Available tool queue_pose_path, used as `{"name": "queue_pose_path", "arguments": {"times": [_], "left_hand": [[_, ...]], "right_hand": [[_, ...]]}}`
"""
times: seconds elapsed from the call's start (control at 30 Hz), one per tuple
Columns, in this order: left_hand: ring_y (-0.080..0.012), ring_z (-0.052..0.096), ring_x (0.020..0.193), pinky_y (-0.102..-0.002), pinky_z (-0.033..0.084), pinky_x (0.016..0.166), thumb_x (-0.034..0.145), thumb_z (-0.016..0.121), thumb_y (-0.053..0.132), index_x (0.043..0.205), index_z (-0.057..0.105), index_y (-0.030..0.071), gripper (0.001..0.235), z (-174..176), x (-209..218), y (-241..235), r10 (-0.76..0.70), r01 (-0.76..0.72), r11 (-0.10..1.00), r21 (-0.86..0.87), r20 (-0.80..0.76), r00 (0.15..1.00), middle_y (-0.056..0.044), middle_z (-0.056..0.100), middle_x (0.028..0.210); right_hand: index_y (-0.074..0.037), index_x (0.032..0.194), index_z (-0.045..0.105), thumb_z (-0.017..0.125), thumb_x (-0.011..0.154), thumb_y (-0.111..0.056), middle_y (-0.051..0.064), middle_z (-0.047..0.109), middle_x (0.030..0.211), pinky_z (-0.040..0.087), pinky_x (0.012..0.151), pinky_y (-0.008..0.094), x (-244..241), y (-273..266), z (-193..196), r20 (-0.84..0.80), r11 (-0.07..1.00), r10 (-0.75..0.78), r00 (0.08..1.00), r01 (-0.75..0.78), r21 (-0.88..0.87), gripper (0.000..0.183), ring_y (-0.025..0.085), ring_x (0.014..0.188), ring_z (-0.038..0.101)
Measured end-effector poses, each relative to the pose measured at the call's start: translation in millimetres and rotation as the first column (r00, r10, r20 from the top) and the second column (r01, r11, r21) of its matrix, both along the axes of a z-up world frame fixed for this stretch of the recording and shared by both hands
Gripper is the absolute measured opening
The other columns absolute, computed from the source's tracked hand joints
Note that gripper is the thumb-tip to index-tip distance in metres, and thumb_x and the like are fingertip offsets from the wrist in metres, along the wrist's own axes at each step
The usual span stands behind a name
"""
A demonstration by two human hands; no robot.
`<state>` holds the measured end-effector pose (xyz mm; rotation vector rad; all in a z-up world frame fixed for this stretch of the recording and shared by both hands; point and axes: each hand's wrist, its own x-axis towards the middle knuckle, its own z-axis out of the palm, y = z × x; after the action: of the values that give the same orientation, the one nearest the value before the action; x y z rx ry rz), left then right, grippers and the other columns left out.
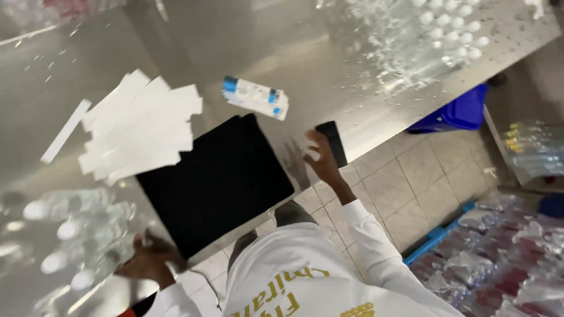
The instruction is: The person repeatedly picks up clear plastic water bottles and wraps printed paper labels around them by hand. They place the labeled bottles aside on the table and continue the process with additional bottles from a nearby stack.
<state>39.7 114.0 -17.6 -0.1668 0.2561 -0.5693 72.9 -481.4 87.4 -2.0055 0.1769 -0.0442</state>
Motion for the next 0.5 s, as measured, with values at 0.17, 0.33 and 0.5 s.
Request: {"name": "queue_pose_path", "arguments": {"times": [0.17,0.33,0.5], "left_hand": [[-0.0431,0.077,0.092,-0.048,0.055,0.089,0.131,0.052,0.026,0.163,0.066,0.001,0.043,30,-19,-48,-0.174,-0.214,-0.970,-0.115,-0.284,0.943,-0.028,0.077,0.112],[-0.0516,0.050,0.131,-0.056,0.038,0.117,0.111,0.068,-0.009,0.160,0.036,-0.004,0.059,133,46,-276,-0.071,-0.157,-0.921,0.356,0.241,0.968,-0.037,0.046,0.140],[-0.0283,0.056,0.134,-0.045,0.050,0.117,0.108,0.076,0.008,0.157,0.044,0.013,0.059,86,130,-492,-0.136,-0.496,-0.386,0.778,0.484,0.865,-0.014,0.046,0.154]], "right_hand": [[-0.008,0.154,0.051,0.071,0.100,0.009,0.013,0.054,0.154,0.066,0.095,0.034,11,-216,-1,0.267,0.689,-0.661,0.701,0.708,-0.155,0.060,0.028,0.130,0.062],[-0.009,0.153,0.049,0.081,0.097,0.006,0.015,0.047,0.148,0.057,0.114,0.050,28,-405,-20,0.337,0.597,-0.754,0.565,0.802,-0.007,0.066,0.036,0.137,0.052],[-0.014,0.147,0.045,0.097,0.095,-0.009,0.008,0.049,0.135,0.053,0.112,0.052,71,-476,-59,0.352,0.572,-0.773,0.528,0.820,0.028,0.074,0.029,0.127,0.051]]}}
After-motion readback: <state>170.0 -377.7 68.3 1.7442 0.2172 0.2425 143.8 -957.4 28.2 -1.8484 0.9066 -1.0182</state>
